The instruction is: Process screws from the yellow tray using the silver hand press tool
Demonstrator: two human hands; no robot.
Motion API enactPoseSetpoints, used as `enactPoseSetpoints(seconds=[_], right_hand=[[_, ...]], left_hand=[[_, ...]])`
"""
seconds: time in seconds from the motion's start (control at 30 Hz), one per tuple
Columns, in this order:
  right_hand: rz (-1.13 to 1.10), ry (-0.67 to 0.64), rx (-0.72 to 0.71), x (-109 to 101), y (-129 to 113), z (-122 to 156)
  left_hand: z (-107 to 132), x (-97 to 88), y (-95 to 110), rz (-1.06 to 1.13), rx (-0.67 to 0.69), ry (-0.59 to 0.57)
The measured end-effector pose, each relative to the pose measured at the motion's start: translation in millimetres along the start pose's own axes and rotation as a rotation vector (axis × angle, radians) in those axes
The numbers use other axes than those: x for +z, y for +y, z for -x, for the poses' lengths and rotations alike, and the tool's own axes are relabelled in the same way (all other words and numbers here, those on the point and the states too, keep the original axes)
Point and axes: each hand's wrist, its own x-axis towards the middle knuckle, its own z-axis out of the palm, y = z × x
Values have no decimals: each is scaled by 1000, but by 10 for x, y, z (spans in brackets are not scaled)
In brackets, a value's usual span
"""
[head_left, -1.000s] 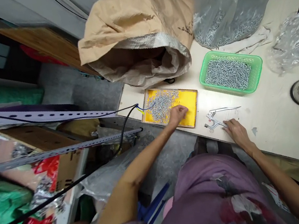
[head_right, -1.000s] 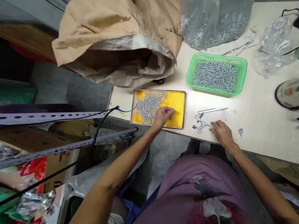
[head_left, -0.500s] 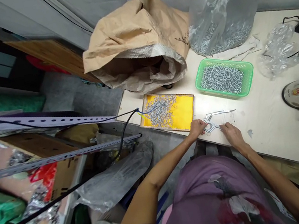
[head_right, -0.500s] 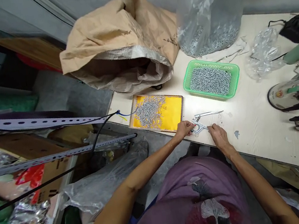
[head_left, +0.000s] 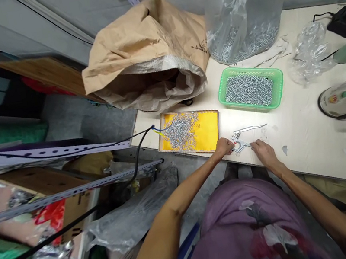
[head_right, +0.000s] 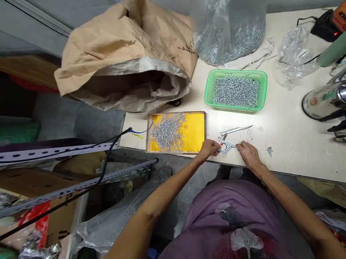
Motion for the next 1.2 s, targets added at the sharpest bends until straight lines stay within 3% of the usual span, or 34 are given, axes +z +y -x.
enactPoseSetpoints(seconds=[0.23,0.43,0.6,0.77,0.87,0.93,1.03,1.13,1.2], right_hand=[[12,33,-21,52,44,-1],[82,170,-10,-15,227,-218],[79,131,-37,-53,265,-365],[102,122,-29,-72,196,-322],[120,108,-23,-78,158,-289],[124,109,-19,-68,134,-277],[116,130,-13,-26,113,-271],[97,148,-14,26,121,-258],[86,161,-6,47,136,-231]], left_hand=[[-15,11,17,-50,22,-10],[12,13,34,-40,25,4],[62,7,71,-40,7,12],[86,2,100,-58,-4,7],[146,10,86,-180,27,36],[211,50,70,-362,155,152],[271,178,83,-668,507,301],[204,333,166,-877,835,284],[105,401,240,-959,950,266]])
